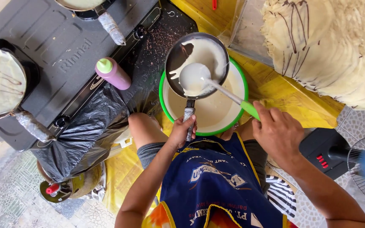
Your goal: A person efficiently prepares multiple crepes simultaneously by pouring batter, spreading it in pans, and stacking the finished products.
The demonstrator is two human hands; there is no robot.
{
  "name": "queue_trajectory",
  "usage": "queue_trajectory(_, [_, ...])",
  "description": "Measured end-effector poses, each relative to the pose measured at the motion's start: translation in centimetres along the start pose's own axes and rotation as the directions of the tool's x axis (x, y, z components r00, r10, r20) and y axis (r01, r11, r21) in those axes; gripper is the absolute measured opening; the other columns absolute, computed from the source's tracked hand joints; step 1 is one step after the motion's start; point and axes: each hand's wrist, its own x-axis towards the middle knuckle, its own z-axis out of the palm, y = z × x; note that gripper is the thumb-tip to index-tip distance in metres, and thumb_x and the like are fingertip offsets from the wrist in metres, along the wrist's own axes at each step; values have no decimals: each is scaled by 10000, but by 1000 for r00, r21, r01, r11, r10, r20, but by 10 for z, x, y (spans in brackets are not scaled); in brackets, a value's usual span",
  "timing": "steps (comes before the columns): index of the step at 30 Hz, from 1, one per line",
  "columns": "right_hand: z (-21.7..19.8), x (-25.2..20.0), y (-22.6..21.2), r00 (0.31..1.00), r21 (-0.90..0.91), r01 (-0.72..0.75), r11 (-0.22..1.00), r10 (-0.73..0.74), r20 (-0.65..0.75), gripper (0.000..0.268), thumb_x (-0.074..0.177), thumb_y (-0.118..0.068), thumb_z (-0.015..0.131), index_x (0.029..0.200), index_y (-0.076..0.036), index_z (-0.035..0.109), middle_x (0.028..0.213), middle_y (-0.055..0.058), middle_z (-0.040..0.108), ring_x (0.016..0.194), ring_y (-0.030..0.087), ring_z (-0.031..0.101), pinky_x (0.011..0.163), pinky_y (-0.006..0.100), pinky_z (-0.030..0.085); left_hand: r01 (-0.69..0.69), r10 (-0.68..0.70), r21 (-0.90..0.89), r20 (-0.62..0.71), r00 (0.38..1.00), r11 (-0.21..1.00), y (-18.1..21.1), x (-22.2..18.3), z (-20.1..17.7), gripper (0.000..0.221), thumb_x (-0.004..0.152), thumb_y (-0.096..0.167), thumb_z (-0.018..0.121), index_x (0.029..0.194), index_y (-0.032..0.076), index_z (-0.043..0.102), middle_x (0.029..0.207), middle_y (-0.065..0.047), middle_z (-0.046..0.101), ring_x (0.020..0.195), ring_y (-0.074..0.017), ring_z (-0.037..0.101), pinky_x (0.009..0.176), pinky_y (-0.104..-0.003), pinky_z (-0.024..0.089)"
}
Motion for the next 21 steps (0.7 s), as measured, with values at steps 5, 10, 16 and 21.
queue_trajectory(5, [21,-8,-10,963,89,-190,978,168,212,390,754,-228,707,1133,-277,786,777,-9,597,630,220,642,596,344,537,245,-251,153,22,968,957,47,-8,0,501,928,460,770,864,-11,611,557,-108,550,351,-174,560,289,-287,468])
queue_trajectory(10, [52,-26,-4,785,134,-462,876,335,521,466,806,-260,690,1268,-256,750,939,45,702,748,341,729,709,516,595,331,-343,439,-53,938,836,81,-20,0,476,898,384,780,828,-62,629,555,-126,569,363,-164,582,284,-262,467])
queue_trajectory(16, [63,-31,-7,696,168,-592,788,396,599,414,841,-288,691,1250,-253,743,947,57,714,815,374,736,779,566,586,285,-296,641,-93,951,713,89,-48,12,440,853,354,821,819,-49,647,549,-161,595,379,-217,617,312,-297,490])
queue_trajectory(21, [80,-60,15,761,80,-537,839,442,474,459,859,-371,676,1308,-295,726,981,61,694,773,373,738,726,546,593,179,-219,481,28,975,858,56,-47,-9,335,885,208,830,852,-67,642,517,-168,569,353,-233,606,341,-286,493])
